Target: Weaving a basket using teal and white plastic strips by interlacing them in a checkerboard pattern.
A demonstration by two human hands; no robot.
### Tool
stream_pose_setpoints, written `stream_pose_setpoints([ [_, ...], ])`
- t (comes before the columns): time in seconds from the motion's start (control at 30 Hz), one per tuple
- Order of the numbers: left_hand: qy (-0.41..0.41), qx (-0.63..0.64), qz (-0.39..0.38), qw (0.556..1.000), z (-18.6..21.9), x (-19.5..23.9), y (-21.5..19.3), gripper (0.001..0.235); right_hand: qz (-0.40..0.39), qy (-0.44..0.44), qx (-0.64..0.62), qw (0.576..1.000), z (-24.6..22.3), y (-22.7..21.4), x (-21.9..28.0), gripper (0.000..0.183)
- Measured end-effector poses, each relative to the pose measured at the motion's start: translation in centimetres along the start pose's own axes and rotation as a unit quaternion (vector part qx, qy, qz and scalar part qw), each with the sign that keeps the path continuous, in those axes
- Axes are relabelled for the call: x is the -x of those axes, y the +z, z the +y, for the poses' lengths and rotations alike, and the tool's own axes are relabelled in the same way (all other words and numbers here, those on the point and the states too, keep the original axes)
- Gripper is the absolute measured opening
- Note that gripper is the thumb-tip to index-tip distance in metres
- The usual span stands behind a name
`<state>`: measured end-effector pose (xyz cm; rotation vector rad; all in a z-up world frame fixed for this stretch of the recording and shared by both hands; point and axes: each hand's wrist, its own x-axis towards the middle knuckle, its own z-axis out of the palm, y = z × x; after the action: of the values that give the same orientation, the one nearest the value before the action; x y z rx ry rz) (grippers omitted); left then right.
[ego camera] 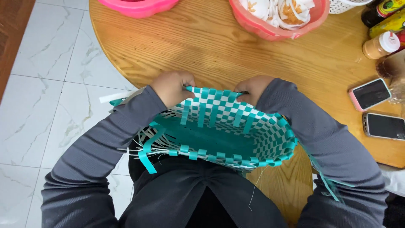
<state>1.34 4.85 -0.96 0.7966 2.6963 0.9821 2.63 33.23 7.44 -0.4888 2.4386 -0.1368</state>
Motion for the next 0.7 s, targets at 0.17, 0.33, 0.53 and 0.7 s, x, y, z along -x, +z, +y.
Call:
stream_pose_setpoints([
  [0.17, 0.009, -0.012, -0.016, 1.000, 1.0, 0.4, -0.6, 0.030, -0.011, -0.022, 0.019, 1.000, 0.0, 0.1, -0.1, 0.038],
  [0.33, 0.008, -0.047, -0.019, 0.999, 2.1, 1.4, -0.9, 0.029, -0.028, -0.037, -0.003, 0.999, -0.4, -0.2, 0.0, 0.041],
  [0.53, 0.005, -0.044, -0.022, 0.999, 2.4, 1.8, -1.0, 0.030, -0.033, -0.032, -0.013, 0.999, -0.9, -0.4, 0.2, 0.040],
  [0.7, 0.010, -0.022, -0.030, 0.999, 4.1, 2.2, -2.4, 0.036, -0.007, -0.047, -0.027, 0.999, -1.0, -0.5, 0.7, 0.040],
])
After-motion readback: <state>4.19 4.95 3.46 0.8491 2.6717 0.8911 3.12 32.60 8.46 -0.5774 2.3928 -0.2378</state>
